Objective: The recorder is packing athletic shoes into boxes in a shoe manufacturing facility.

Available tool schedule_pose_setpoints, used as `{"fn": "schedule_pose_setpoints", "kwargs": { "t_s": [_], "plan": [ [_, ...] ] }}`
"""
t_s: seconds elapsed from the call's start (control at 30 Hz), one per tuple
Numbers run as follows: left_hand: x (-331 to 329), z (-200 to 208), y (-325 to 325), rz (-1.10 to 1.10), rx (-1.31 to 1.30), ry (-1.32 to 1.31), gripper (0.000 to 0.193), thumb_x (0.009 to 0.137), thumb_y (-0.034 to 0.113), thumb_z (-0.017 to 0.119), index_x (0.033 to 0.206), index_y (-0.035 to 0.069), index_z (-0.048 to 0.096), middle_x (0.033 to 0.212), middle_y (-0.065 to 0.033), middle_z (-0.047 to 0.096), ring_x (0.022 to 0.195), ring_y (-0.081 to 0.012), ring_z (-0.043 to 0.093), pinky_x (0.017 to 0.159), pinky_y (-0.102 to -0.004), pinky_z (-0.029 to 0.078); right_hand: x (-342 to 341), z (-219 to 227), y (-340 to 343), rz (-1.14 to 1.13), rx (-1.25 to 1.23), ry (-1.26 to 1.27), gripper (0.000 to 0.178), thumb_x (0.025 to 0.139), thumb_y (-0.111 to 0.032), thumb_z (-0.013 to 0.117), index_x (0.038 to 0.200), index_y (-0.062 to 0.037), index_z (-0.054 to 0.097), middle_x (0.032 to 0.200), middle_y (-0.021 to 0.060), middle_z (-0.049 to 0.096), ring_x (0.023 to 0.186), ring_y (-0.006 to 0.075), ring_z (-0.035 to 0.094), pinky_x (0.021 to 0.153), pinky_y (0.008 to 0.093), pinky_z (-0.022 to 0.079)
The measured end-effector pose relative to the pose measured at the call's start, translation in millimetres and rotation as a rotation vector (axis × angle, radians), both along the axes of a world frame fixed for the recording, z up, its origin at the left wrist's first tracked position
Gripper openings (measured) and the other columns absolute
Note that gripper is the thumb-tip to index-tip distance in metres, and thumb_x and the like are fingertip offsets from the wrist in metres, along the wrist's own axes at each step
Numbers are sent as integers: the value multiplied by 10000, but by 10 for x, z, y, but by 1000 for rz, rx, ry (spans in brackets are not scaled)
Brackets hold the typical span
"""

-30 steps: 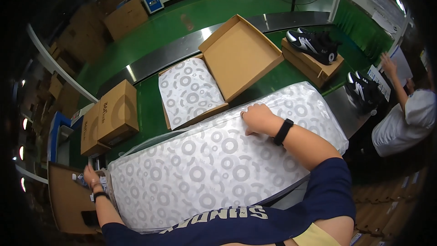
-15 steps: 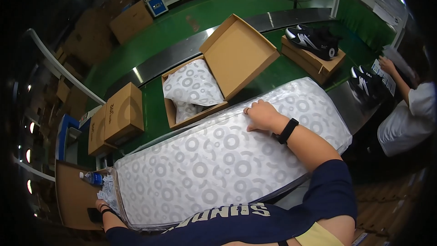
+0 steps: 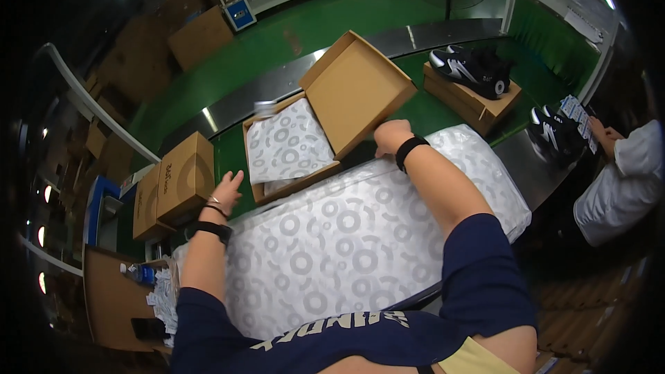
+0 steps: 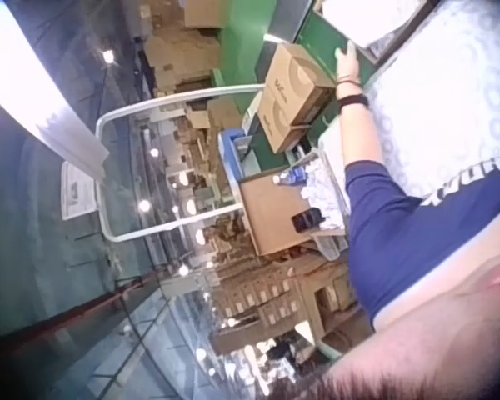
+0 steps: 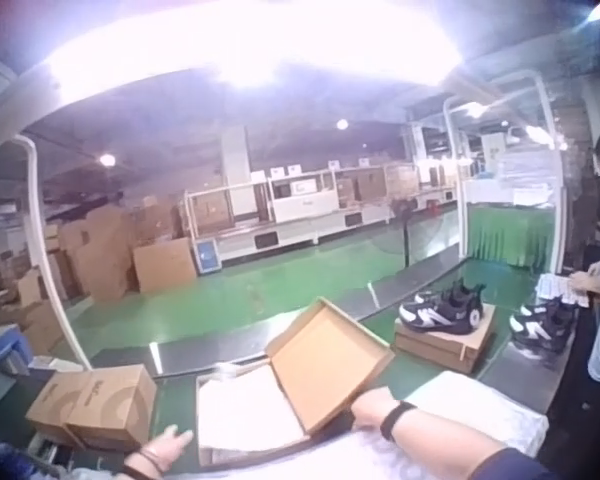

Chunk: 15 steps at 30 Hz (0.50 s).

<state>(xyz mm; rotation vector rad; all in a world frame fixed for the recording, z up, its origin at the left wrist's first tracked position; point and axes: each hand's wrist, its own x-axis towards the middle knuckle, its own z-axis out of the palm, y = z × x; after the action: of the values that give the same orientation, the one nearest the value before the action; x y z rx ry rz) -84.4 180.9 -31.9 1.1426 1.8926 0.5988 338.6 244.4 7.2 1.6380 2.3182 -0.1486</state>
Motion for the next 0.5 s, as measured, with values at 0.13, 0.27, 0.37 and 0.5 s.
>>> {"fn": "schedule_pose_setpoints", "kwargs": {
  "t_s": [0.13,0.27,0.37,0.5],
  "plan": [
    [631,247,13,368,-115,-945,1205,552,870,326,1316,138,-250,1393,-269,-60,1241,-523,65,956,-635,32,-429,71,-51,122,-10,650,706,663,-487,641,1249,-165,412,1256,254,331,1046,386,479,874,401,416],
    [544,-35,209,58,-273,-644,1101,665,716,491,1364,107,-101,1386,-280,74,1149,-508,327,940,-645,158,-789,-71,-213,373,-156,368,631,705,-360,647,1268,-182,425,1259,198,382,1088,363,448,927,382,366],
    [527,-360,384,173,-251,-96,941,709,517,612,1373,118,78,1306,-259,316,1078,-456,439,868,-611,324,-286,-214,170,161,-112,854,607,687,-365,652,1205,-100,479,1097,185,524,1006,340,513,890,379,400],
    [267,-377,471,-119,120,893,835,713,403,647,1365,156,187,1311,-202,354,1104,-386,457,890,-555,353,652,7,505,-599,468,617,523,650,-293,653,1073,-22,506,1065,205,498,996,349,510,850,420,421]
  ]
}}
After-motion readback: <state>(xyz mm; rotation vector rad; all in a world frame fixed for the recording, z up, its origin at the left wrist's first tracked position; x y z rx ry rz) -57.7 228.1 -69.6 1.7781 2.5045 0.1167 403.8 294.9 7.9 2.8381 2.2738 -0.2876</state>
